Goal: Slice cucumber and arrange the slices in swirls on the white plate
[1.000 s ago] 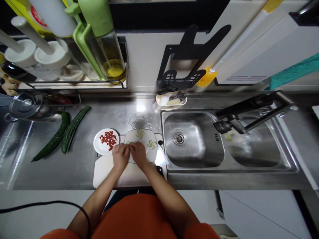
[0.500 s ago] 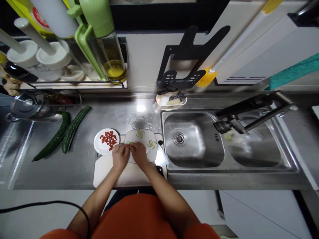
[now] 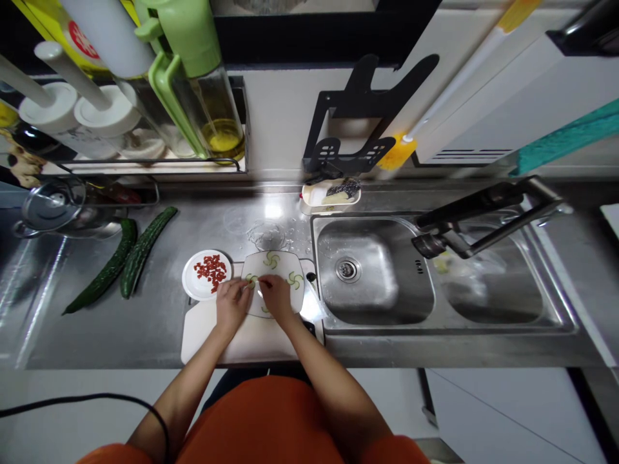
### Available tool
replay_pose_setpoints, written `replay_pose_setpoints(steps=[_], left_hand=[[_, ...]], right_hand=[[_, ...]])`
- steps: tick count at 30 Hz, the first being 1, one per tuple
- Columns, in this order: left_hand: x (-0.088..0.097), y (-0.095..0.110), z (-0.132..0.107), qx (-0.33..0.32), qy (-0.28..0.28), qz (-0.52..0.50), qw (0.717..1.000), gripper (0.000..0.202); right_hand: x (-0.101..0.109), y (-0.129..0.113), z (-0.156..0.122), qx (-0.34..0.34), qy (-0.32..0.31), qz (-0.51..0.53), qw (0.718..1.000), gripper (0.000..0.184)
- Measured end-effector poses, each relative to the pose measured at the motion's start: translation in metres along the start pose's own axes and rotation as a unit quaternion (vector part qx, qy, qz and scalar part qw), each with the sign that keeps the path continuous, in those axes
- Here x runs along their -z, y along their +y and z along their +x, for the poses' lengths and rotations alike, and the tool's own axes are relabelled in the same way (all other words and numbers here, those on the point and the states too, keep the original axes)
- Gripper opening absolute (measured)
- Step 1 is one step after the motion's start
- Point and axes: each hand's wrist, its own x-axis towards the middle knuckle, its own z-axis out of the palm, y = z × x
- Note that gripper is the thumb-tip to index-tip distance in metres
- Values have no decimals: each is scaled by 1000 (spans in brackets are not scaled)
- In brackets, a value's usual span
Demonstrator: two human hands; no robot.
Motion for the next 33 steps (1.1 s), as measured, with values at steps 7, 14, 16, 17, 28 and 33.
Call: replay_pose_setpoints(steps=[7, 14, 16, 17, 28, 33], left_hand=[[-3, 14, 16, -5, -57, -74, 996, 20], [-9, 24, 33, 33, -134, -123, 983, 17], [-9, 25, 37, 41, -143, -131, 980, 16], [-10, 26, 39, 44, -147, -134, 979, 16], [-18, 25, 61, 18, -161, -120, 979, 13], [-27, 22, 75, -29, -182, -69, 981, 15]], right_hand=[[10, -1, 5, -83, -17, 139, 987, 16], [21, -3, 12, -87, -8, 213, 973, 12], [23, -1, 14, -92, -8, 220, 971, 13], [24, -1, 15, -93, -8, 224, 970, 14], [28, 0, 29, -114, 5, 229, 967, 18], [30, 7, 35, -88, 43, 145, 985, 14]])
